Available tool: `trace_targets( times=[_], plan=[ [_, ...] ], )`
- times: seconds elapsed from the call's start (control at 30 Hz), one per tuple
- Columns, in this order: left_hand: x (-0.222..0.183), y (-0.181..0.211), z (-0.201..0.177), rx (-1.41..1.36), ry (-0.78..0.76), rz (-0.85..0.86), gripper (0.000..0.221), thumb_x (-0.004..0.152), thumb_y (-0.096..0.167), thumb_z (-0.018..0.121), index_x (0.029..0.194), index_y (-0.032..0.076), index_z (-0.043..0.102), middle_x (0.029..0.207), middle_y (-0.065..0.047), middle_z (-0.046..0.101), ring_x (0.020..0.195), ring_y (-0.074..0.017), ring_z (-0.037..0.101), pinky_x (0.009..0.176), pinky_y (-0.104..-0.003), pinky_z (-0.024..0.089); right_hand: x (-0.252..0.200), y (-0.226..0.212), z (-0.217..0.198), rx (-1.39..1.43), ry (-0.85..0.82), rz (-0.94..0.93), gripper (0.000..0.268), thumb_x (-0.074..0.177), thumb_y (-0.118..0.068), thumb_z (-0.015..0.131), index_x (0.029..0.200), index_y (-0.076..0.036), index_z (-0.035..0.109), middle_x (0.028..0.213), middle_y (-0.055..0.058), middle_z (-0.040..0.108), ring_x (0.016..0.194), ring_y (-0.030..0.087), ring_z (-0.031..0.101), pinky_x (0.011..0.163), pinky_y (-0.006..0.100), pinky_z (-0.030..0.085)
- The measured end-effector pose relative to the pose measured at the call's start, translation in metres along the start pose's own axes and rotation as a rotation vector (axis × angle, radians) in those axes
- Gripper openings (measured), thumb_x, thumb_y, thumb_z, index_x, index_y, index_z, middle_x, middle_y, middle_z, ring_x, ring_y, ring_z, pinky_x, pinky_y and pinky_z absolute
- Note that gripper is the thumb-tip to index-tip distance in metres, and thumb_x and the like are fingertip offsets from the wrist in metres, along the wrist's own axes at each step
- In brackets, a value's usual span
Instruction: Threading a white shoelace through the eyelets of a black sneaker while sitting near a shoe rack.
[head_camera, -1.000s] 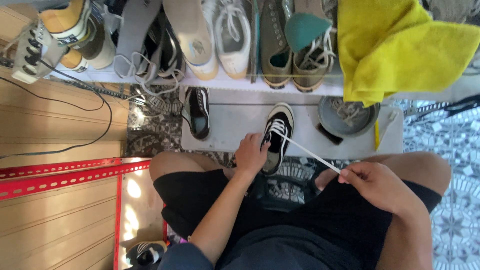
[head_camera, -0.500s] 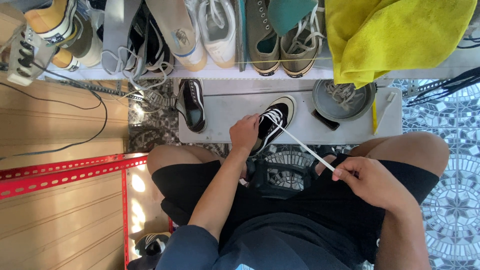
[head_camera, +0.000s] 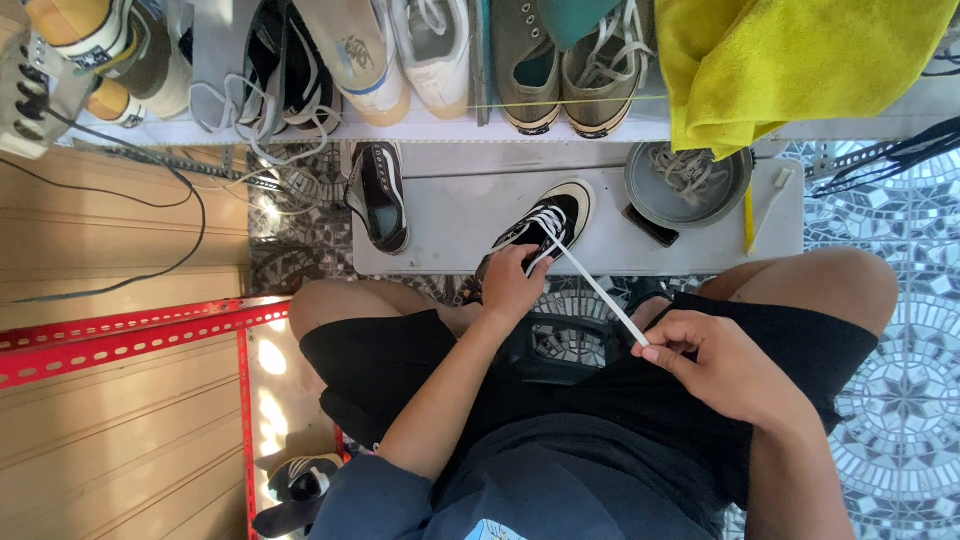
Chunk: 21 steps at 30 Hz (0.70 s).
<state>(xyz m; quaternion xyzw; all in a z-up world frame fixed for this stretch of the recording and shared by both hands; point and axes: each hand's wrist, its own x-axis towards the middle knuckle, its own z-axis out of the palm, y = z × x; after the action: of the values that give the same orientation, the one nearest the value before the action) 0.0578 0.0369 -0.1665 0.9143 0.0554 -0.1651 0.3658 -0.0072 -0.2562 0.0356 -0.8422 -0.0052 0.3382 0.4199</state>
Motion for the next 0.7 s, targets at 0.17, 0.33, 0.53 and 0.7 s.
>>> trace_targets(
  times=[0.17, 0.33, 0.53, 0.7],
  plan=[
    [0.006, -0.014, 0.011, -0.16, 0.049, -0.03, 0.044, 0.102, 0.042, 0.076, 0.135, 0.013, 0.08, 0.125, -0.007, 0.08, 0.123, -0.0295, 0.07, 0.1, -0.048, 0.057, -0.011, -0.001, 0.008, 0.057, 0.044, 0.129, 0.016, 0.097, -0.024, 0.085, 0.103, -0.016, 0.098, 0.075, -0.002, 0.079, 0.067, 0.009, 0.056, 0.063, 0.029, 0.044],
    [0.027, -0.037, 0.032, -0.28, 0.038, 0.002, 0.037, 0.102, 0.034, 0.076, 0.131, 0.012, 0.084, 0.124, -0.007, 0.081, 0.112, -0.0255, 0.076, 0.097, -0.041, 0.061, -0.002, 0.002, 0.02, 0.201, -0.029, 0.211, 0.026, 0.1, -0.018, 0.082, 0.118, -0.013, 0.099, 0.085, 0.004, 0.093, 0.076, 0.008, 0.069, 0.069, 0.026, 0.049],
    [0.033, -0.047, 0.035, -0.479, -0.038, 0.015, 0.04, 0.114, 0.035, 0.075, 0.14, 0.005, 0.078, 0.126, -0.023, 0.076, 0.126, -0.0448, 0.071, 0.101, -0.052, 0.062, 0.028, 0.01, 0.026, 0.476, 0.052, -0.113, 0.025, 0.099, -0.011, 0.077, 0.116, 0.003, 0.089, 0.085, 0.019, 0.083, 0.075, 0.025, 0.068, 0.068, 0.04, 0.052],
    [0.04, -0.054, 0.04, -0.524, -0.071, -0.038, 0.042, 0.11, 0.04, 0.078, 0.138, 0.009, 0.08, 0.129, -0.021, 0.079, 0.127, -0.0397, 0.074, 0.103, -0.05, 0.062, 0.044, 0.011, 0.025, 0.223, -0.166, -0.161, 0.025, 0.095, -0.025, 0.085, 0.109, -0.008, 0.095, 0.081, 0.015, 0.087, 0.074, 0.022, 0.074, 0.07, 0.039, 0.056]
  ],
)
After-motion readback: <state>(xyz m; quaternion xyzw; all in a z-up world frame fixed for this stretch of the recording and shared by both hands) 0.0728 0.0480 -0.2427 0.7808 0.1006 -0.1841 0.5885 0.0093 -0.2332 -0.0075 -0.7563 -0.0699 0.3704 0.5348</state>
